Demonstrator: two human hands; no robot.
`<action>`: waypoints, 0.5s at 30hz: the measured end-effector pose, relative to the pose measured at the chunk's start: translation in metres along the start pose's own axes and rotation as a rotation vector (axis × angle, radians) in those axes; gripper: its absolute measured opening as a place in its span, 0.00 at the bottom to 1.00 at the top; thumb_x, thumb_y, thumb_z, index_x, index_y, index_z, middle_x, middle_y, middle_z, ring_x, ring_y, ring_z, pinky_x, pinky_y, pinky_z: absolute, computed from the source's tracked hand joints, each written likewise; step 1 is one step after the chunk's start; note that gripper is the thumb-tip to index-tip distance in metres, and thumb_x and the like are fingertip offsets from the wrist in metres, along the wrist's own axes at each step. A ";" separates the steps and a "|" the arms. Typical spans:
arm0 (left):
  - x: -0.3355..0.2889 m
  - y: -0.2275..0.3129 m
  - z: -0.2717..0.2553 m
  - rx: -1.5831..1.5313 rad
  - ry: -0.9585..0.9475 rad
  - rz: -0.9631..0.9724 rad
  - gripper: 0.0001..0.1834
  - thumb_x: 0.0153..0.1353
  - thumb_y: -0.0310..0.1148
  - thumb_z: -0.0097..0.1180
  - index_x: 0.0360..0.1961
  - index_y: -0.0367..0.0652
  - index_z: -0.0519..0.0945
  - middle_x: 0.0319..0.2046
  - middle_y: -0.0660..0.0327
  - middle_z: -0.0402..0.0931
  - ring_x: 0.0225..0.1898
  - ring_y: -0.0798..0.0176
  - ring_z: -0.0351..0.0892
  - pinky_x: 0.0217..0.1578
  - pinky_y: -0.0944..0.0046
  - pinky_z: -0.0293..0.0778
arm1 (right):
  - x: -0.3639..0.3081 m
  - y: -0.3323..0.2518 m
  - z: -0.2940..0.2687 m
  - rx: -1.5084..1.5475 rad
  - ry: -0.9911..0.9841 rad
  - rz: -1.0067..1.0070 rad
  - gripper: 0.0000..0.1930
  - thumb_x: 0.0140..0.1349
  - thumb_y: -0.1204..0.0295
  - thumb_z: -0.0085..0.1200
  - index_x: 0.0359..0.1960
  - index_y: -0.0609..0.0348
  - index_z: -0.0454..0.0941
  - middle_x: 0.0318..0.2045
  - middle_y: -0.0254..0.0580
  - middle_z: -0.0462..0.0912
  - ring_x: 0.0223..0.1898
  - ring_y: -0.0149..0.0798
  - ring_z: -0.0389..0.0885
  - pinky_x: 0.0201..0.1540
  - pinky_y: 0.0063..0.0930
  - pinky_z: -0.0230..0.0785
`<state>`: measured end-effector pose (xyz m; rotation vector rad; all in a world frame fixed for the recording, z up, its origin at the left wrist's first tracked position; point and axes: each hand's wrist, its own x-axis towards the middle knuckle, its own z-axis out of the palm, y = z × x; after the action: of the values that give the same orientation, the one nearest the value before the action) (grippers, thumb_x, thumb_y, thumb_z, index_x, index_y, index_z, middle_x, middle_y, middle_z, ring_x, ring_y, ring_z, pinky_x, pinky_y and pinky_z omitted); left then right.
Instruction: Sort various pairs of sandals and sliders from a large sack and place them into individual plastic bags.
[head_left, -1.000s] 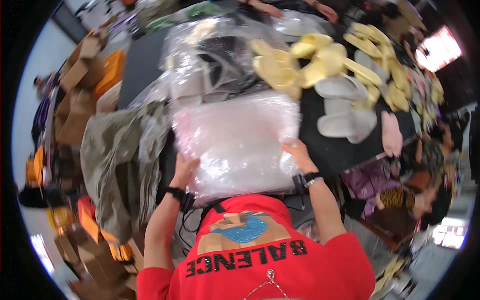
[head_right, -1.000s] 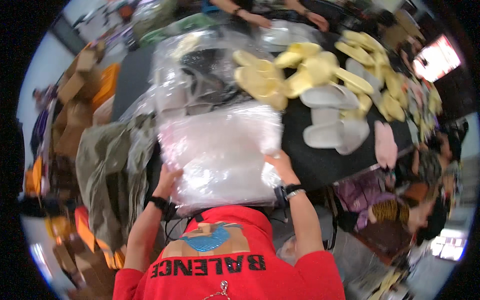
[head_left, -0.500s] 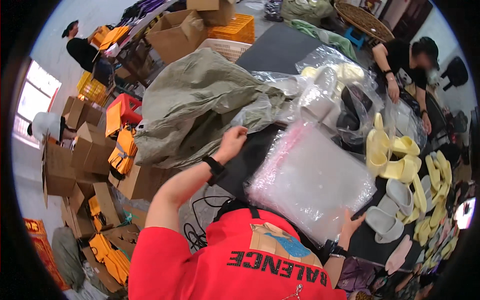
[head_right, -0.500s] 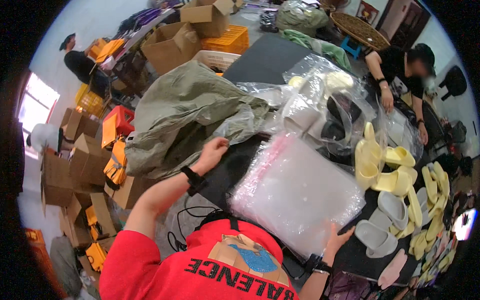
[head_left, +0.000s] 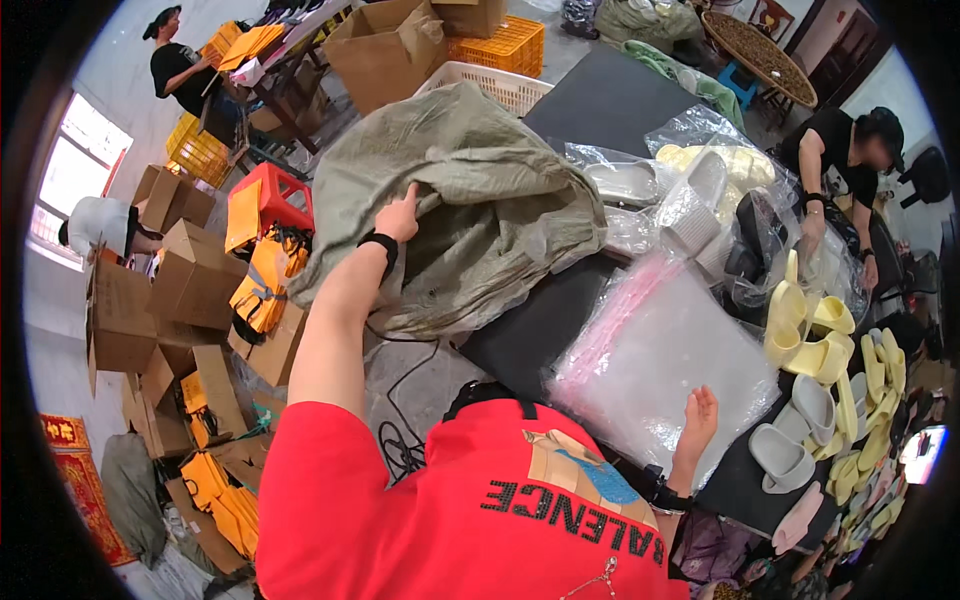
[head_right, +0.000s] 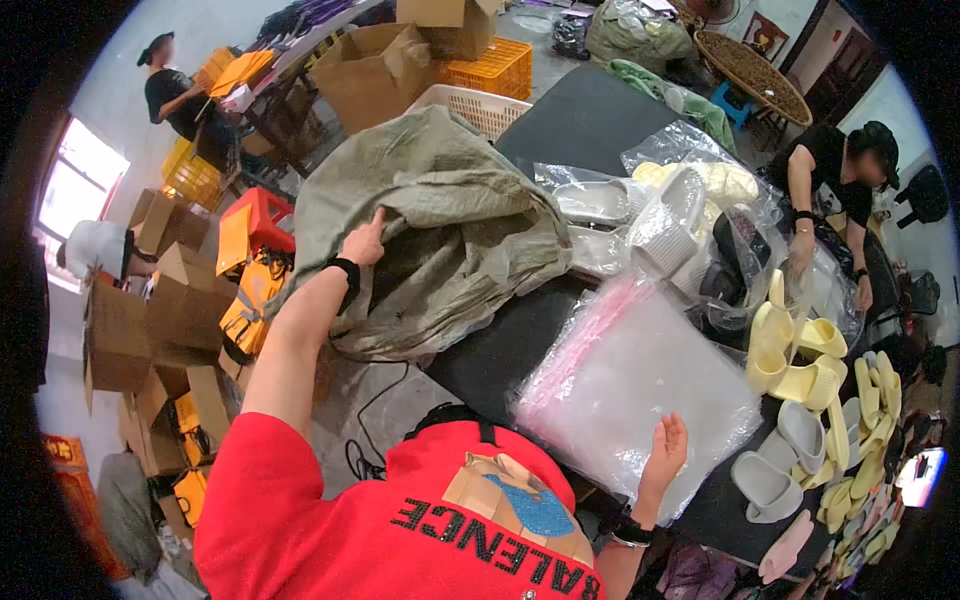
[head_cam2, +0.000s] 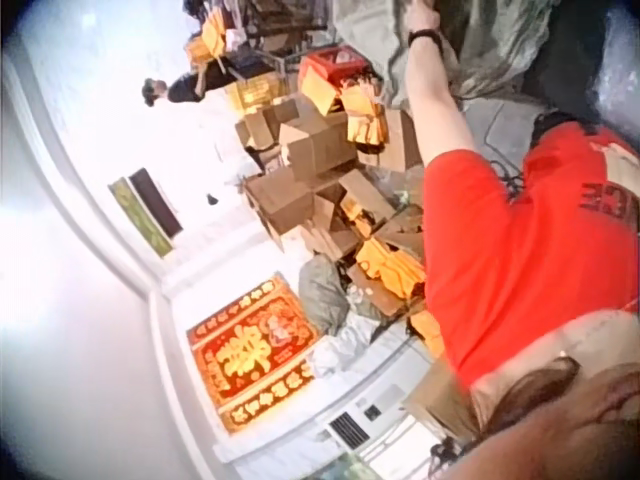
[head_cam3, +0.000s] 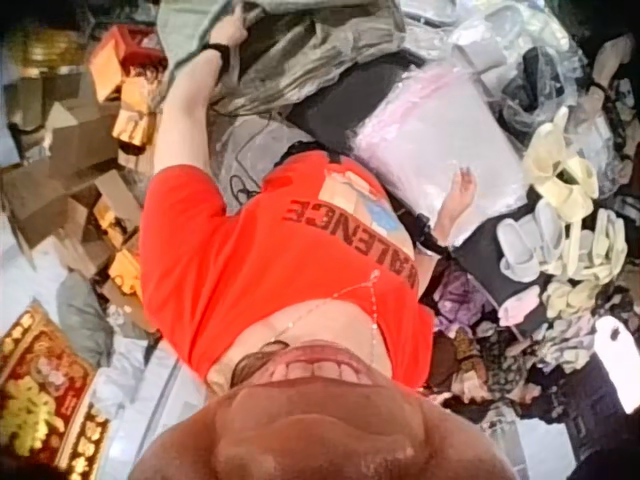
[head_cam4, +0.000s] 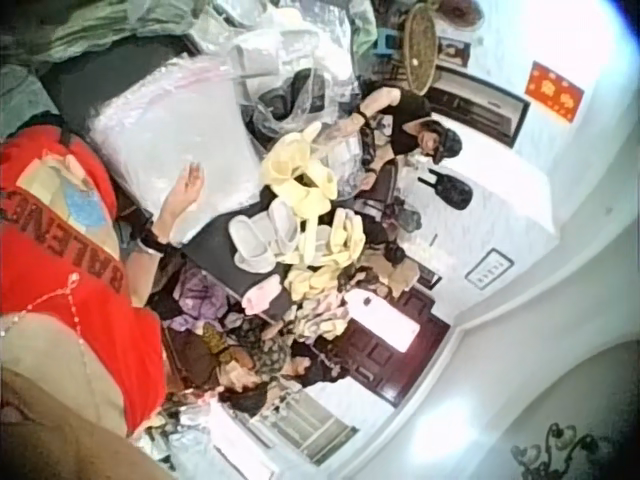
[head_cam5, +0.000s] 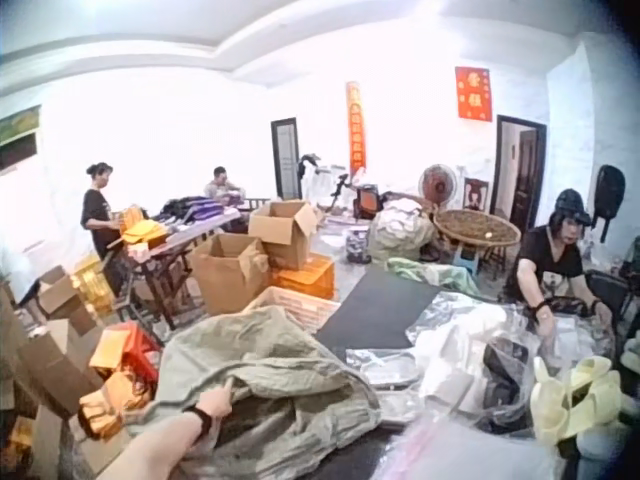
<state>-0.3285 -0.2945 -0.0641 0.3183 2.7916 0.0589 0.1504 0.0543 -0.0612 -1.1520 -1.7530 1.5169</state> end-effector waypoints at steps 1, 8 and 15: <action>0.019 -0.022 0.010 -0.030 0.130 0.165 0.29 0.49 0.25 0.46 0.56 0.49 0.63 0.45 0.41 0.70 0.43 0.44 0.75 0.40 0.52 0.72 | -0.001 -0.002 0.004 -0.011 -0.024 0.009 0.20 0.60 0.70 0.49 0.53 0.64 0.66 0.47 0.43 0.73 0.49 0.33 0.70 0.49 0.23 0.61; 0.036 -0.065 -0.175 -0.840 0.169 0.412 0.16 0.44 0.21 0.45 0.37 0.41 0.76 0.30 0.59 0.76 0.29 0.64 0.75 0.28 0.65 0.73 | 0.013 -0.067 0.039 -0.054 -0.220 -0.002 0.18 0.60 0.74 0.49 0.52 0.66 0.66 0.46 0.45 0.73 0.48 0.35 0.71 0.53 0.26 0.62; -0.078 -0.056 -0.243 -1.432 0.110 0.487 0.26 0.46 0.22 0.40 0.50 0.36 0.70 0.42 0.60 0.73 0.40 0.65 0.73 0.42 0.67 0.71 | 0.023 -0.148 0.152 -0.050 -0.574 -0.292 0.20 0.57 0.73 0.52 0.52 0.61 0.68 0.47 0.44 0.75 0.51 0.36 0.71 0.53 0.27 0.61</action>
<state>-0.3485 -0.3679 0.1854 0.5470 1.9702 2.0040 -0.0250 -0.0020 0.0460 -0.4612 -2.2182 1.7282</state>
